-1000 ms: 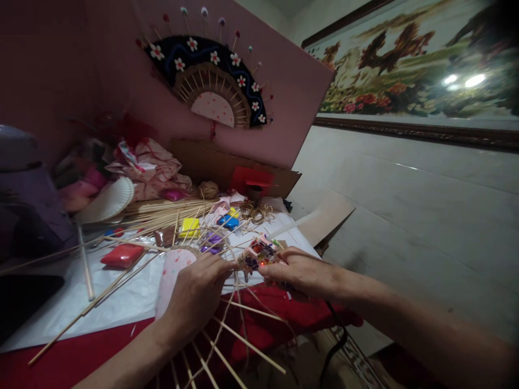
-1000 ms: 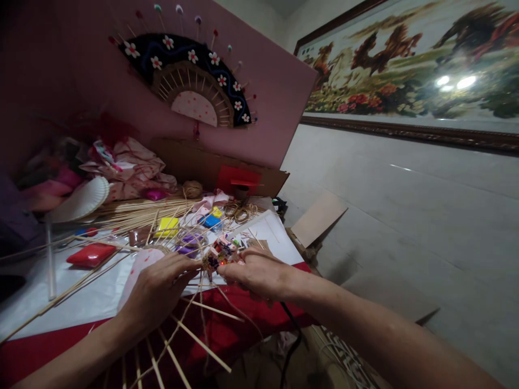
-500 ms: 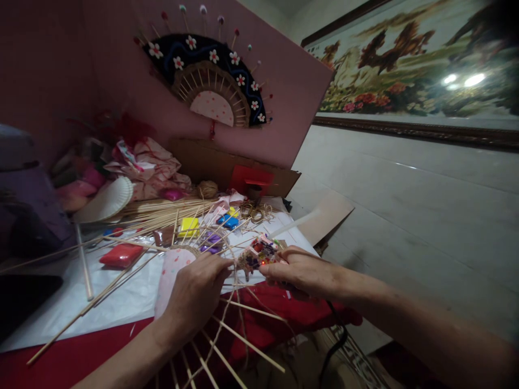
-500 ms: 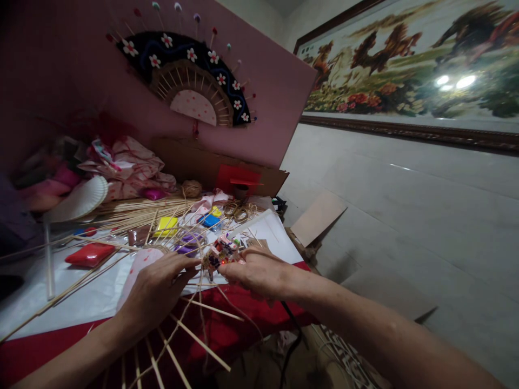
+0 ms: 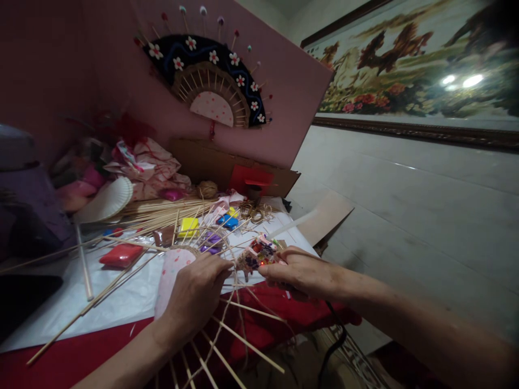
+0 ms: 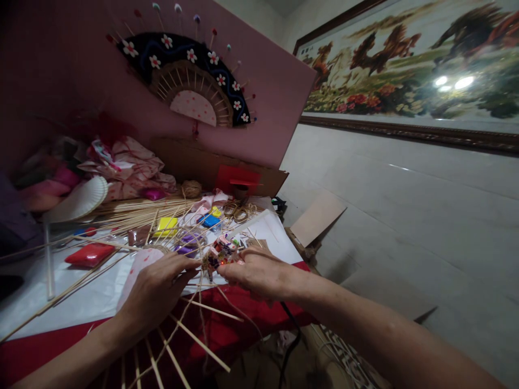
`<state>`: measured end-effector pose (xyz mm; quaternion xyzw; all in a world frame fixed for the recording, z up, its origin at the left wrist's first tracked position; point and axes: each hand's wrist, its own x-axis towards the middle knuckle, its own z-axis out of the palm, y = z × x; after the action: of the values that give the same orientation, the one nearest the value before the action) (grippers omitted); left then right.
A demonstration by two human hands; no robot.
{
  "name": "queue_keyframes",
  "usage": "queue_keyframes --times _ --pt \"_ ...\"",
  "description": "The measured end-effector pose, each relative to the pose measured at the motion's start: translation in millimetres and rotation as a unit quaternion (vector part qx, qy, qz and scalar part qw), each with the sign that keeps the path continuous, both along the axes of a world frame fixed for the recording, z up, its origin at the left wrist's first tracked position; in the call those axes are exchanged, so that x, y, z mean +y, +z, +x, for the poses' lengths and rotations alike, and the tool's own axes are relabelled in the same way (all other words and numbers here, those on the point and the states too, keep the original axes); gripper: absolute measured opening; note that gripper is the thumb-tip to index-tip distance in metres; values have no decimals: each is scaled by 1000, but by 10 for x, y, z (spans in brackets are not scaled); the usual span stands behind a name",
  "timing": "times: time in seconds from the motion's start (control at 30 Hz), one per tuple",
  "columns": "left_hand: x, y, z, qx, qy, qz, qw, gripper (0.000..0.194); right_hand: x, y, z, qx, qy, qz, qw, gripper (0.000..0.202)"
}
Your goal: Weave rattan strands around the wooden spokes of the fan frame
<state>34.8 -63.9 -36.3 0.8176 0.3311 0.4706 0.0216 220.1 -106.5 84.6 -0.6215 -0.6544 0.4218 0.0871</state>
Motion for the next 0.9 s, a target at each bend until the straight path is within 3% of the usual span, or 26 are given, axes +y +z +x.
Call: queue_keyframes --times 0.9 --pt "0 2 -5 -6 -10 -13 1000 20 -10 -13 12 -10 -15 -17 1000 36"
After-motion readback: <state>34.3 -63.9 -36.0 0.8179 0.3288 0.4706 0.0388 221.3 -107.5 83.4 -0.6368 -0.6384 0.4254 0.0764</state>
